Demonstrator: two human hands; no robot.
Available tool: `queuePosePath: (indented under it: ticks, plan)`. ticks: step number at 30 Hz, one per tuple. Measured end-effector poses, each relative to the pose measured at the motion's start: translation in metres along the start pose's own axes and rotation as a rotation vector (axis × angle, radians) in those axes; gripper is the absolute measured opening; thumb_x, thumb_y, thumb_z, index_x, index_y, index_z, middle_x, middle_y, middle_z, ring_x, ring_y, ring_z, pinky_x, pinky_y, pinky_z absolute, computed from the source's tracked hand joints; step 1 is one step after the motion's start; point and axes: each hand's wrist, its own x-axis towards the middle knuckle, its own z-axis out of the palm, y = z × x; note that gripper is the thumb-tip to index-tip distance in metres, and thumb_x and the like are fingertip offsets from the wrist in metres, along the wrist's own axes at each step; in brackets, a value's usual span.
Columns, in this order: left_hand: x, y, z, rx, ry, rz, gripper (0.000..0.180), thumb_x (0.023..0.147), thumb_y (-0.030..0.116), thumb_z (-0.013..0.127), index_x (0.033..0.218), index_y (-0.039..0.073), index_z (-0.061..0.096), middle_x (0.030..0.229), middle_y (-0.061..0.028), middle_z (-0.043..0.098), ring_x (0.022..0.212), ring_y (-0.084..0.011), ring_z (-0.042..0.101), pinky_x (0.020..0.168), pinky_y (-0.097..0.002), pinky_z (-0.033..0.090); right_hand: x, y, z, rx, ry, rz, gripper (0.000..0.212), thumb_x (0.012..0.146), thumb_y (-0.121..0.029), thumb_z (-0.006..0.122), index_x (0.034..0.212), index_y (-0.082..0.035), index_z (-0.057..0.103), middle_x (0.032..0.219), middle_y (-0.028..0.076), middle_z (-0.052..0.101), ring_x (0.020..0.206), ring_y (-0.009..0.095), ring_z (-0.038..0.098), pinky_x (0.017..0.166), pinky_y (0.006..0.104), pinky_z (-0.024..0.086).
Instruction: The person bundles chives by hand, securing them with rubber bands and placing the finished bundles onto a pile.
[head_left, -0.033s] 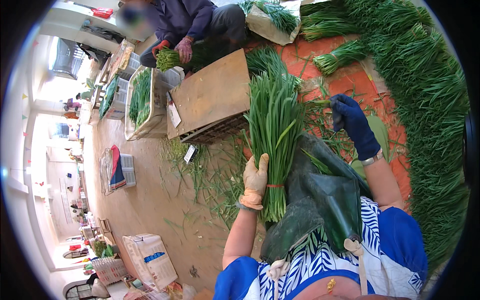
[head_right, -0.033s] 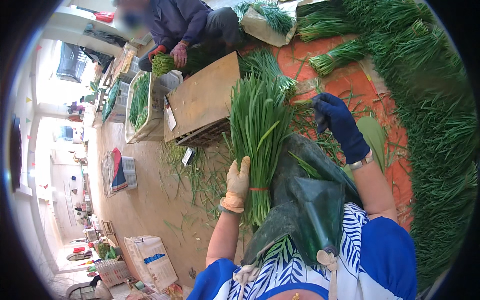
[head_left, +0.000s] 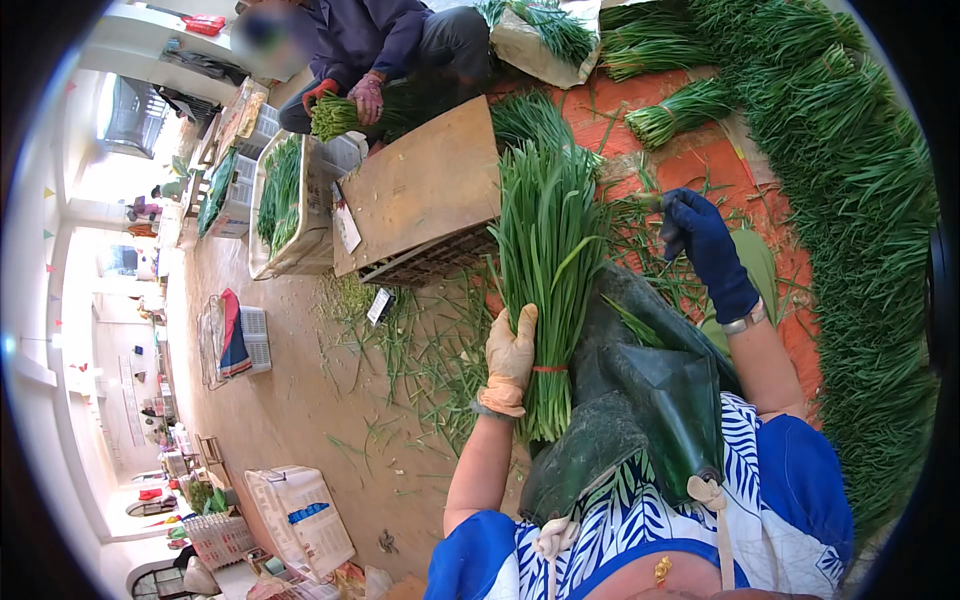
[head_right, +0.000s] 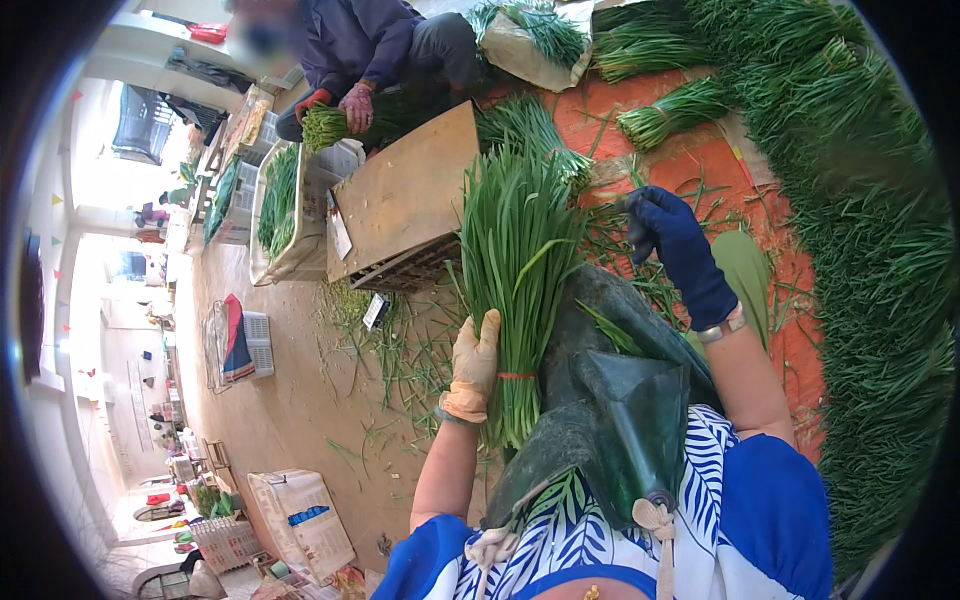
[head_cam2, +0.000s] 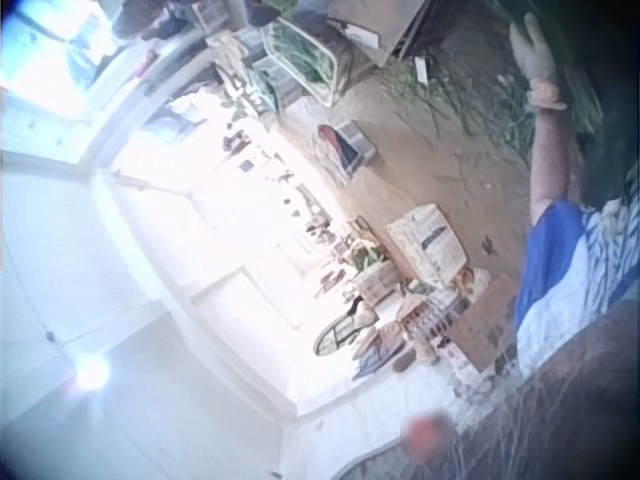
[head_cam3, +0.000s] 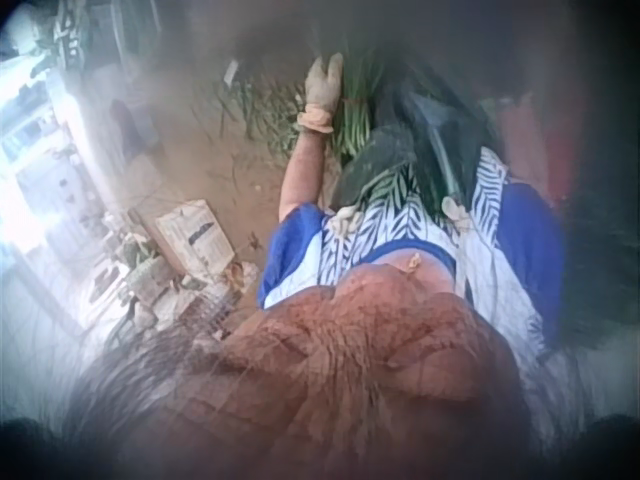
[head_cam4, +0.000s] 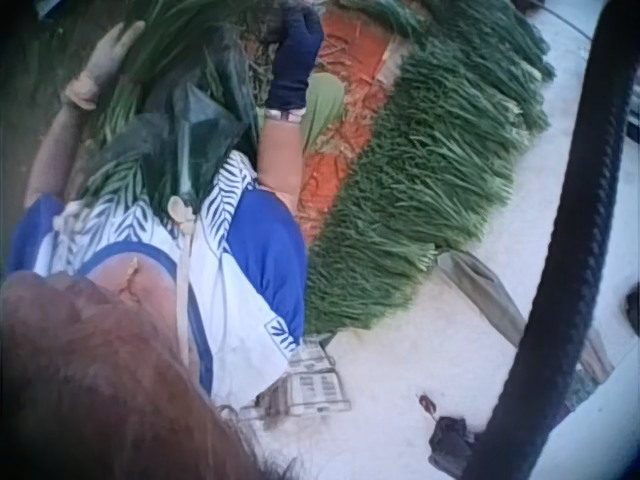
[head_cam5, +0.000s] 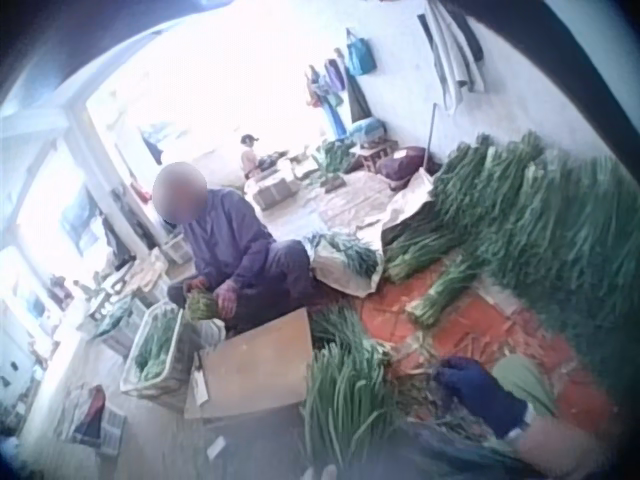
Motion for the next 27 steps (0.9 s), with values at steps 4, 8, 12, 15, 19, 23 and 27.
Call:
queuePosePath:
  ticks: [4, 8, 12, 15, 19, 23, 27]
  plan:
    - [-0.003, 0.021, 0.003, 0.124, -0.010, -0.007, 0.054, 0.090, 0.050, 0.058, 0.113, 0.001, 0.061, 0.101, -0.0159, 0.068, 0.094, -0.0298, 0.065, 0.083, -0.0379, 0.048, -0.012, 0.018, 0.038, -0.548, -0.043, -0.516, 0.025, 0.088, -0.010, 0.058, 0.113, -0.008, 0.059, 0.091, 0.008, 0.065, 0.060, 0.020, 0.063, 0.049, 0.0308, 0.050]
    - [-0.009, 0.043, 0.007, 0.174, -0.011, 0.006, 0.052, 0.090, 0.049, 0.058, 0.111, 0.001, 0.062, 0.100, -0.0153, 0.069, 0.092, -0.0286, 0.065, 0.082, -0.0376, 0.048, -0.009, 0.015, 0.089, -1.258, -0.145, -0.927, 0.030, 0.080, -0.007, 0.060, 0.110, -0.011, 0.062, 0.095, 0.010, 0.065, 0.063, 0.027, 0.063, 0.051, 0.0350, 0.051]
    - [-0.008, 0.047, 0.013, 0.161, -0.010, -0.005, 0.051, 0.090, 0.048, 0.058, 0.110, 0.001, 0.062, 0.098, -0.0150, 0.069, 0.091, -0.0277, 0.065, 0.082, -0.0373, 0.048, -0.003, 0.027, 0.084, -1.563, -0.308, -0.862, 0.022, 0.079, -0.011, 0.061, 0.100, -0.013, 0.063, 0.088, 0.007, 0.064, 0.061, 0.028, 0.063, 0.048, 0.0369, 0.049]
    - [-0.006, 0.029, 0.006, 0.119, 0.027, -0.009, 0.053, 0.090, 0.049, 0.059, 0.111, 0.001, 0.062, 0.099, -0.0148, 0.069, 0.091, -0.0271, 0.065, 0.083, -0.0369, 0.048, -0.016, 0.018, 0.084, -1.507, -0.414, -1.016, 0.020, 0.080, -0.016, 0.060, 0.100, -0.011, 0.060, 0.079, 0.007, 0.060, 0.058, 0.026, 0.061, 0.044, 0.0376, 0.045]
    - [-0.006, 0.026, 0.008, 0.063, 0.018, -0.031, 0.056, 0.089, 0.051, 0.059, 0.113, 0.001, 0.061, 0.100, -0.0150, 0.069, 0.092, -0.0271, 0.065, 0.083, -0.0364, 0.048, -0.052, 0.016, 0.088, -1.616, -0.454, -0.774, 0.022, 0.081, -0.015, 0.057, 0.102, -0.009, 0.058, 0.073, 0.008, 0.056, 0.056, 0.024, 0.059, 0.044, 0.0379, 0.042]
    - [-0.008, 0.042, 0.012, 0.156, 0.058, -0.046, 0.057, 0.088, 0.052, 0.060, 0.113, 0.000, 0.061, 0.099, -0.0150, 0.069, 0.092, -0.0273, 0.066, 0.084, -0.0367, 0.048, -0.069, 0.031, 0.081, -1.528, -0.464, -0.647, 0.019, 0.081, -0.015, 0.054, 0.098, -0.007, 0.058, 0.065, 0.007, 0.053, 0.054, 0.024, 0.059, 0.047, 0.0390, 0.043]
    - [-0.008, 0.041, 0.012, 0.136, 0.062, -0.039, 0.059, 0.088, 0.052, 0.061, 0.114, -0.001, 0.060, 0.100, -0.0158, 0.068, 0.093, -0.0277, 0.065, 0.084, -0.0367, 0.048, -0.067, 0.035, 0.069, -1.591, -0.684, -0.499, 0.024, 0.082, -0.017, 0.056, 0.104, -0.008, 0.060, 0.064, 0.008, 0.057, 0.057, 0.027, 0.061, 0.048, 0.0414, 0.045]
